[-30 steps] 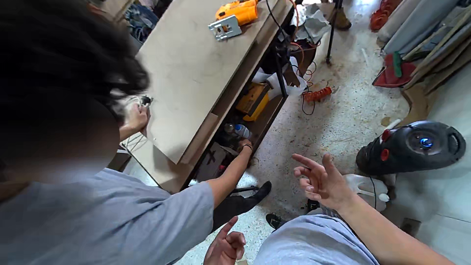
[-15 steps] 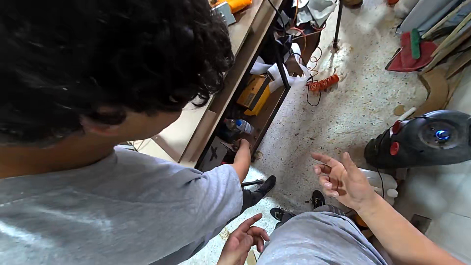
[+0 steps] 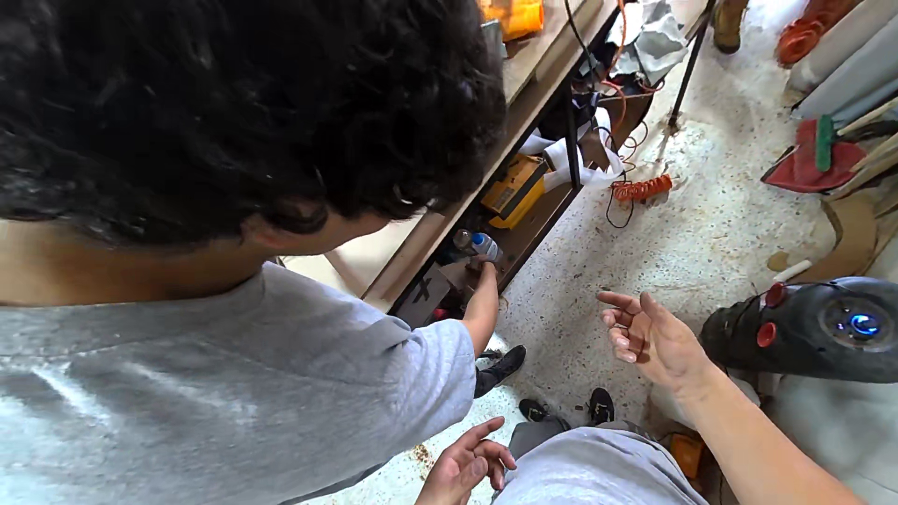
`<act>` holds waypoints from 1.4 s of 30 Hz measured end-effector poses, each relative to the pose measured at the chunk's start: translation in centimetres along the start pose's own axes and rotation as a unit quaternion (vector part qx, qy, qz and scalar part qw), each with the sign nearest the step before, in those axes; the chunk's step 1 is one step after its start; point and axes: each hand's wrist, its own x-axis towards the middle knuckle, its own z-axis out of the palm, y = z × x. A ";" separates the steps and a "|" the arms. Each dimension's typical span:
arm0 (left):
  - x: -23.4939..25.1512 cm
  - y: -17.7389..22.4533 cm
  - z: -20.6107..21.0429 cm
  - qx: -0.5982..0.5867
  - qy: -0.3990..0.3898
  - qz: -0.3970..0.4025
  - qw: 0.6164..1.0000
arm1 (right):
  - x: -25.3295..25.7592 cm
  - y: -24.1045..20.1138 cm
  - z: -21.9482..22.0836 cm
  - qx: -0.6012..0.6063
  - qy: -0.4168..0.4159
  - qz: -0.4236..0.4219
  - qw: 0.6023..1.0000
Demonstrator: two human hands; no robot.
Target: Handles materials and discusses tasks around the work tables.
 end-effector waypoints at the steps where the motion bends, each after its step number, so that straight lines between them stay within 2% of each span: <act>1: -0.3 0.0 -0.3 0.002 0.006 0.001 1.000 | 1.2 -0.5 0.3 -0.008 0.000 0.003 1.000; 5: -1.4 -1.1 -2.5 0.014 0.040 0.013 0.999 | 6.2 -2.4 2.0 -0.078 0.008 -0.010 0.997; 7: -0.8 1.4 -1.1 0.100 0.076 0.008 0.992 | 8.6 -2.9 3.5 -0.137 0.055 -0.043 0.988; 8: 0.4 5.5 2.5 0.192 0.113 -0.055 0.973 | 9.5 -3.2 4.2 -0.190 0.102 -0.076 0.974; 9: 2.7 11.6 8.1 0.297 0.148 -0.193 0.923 | 10.5 -3.6 4.9 -0.263 0.153 -0.119 0.945; 10: 6.3 17.5 14.0 0.338 0.173 -0.361 0.852 | 11.4 -4.2 5.3 -0.356 0.193 -0.163 0.900; 11: 7.2 19.3 14.2 0.372 0.077 -0.330 0.864 | 12.4 -4.8 5.5 -0.452 0.221 -0.189 0.843; 12: 7.6 19.0 12.8 0.368 0.036 -0.276 0.887 | 13.3 -5.5 5.7 -0.526 0.231 -0.186 0.797; 13: 7.5 17.4 10.6 0.344 0.045 -0.238 0.907 | 14.2 -6.1 6.0 -0.574 0.231 -0.154 0.771; 15: 6.9 12.2 5.1 0.285 0.124 -0.252 0.917 | 16.0 -7.0 6.7 -0.619 0.215 -0.074 0.752; 17: 7.0 6.0 -0.7 0.266 0.138 -0.233 0.925 | 18.0 -7.3 7.5 -0.614 0.187 -0.017 0.767; 19: 7.0 0.4 -4.3 0.291 0.107 -0.173 0.935 | 19.0 -7.1 8.9 -0.572 0.122 0.007 0.811; 20: 7.0 0.7 -4.3 0.294 0.101 -0.135 0.941 | 19.3 -6.9 9.9 -0.556 0.076 0.001 0.828; 22: 7.2 5.2 -3.2 0.304 0.119 -0.036 0.945 | 20.5 -6.5 12.6 -0.538 -0.013 -0.024 0.842; 23: 7.3 7.9 -2.6 0.308 0.148 0.005 0.940 | 20.8 -6.4 13.9 -0.544 -0.051 -0.036 0.837; 26: 8.0 14.7 -2.5 0.326 0.291 0.097 0.894 | 21.9 -6.9 16.4 -0.596 -0.104 -0.063 0.794; 29: 10.1 18.8 -3.4 0.353 0.417 0.131 0.827 | 23.3 -8.6 16.7 -0.657 -0.120 -0.080 0.740; 31: 12.1 20.1 -4.2 0.387 0.457 0.123 0.791 | 24.7 -8.9 16.3 -0.696 -0.130 -0.111 0.697; 33: 14.8 20.9 -6.1 0.436 0.474 0.103 0.758 | 27.2 -8.4 16.2 -0.738 -0.147 -0.165 0.637; 35: 17.6 21.7 -8.6 0.489 0.471 0.044 0.733 | 30.2 -6.8 16.8 -0.768 -0.169 -0.214 0.579; 39: 22.9 24.4 -14.3 0.553 0.424 -0.117 0.708 | 35.6 -2.4 19.4 -0.811 -0.203 -0.230 0.498; 42: 25.8 26.2 -17.5 0.581 0.369 -0.178 0.703 | 37.5 0.2 19.9 -0.856 -0.206 -0.177 0.439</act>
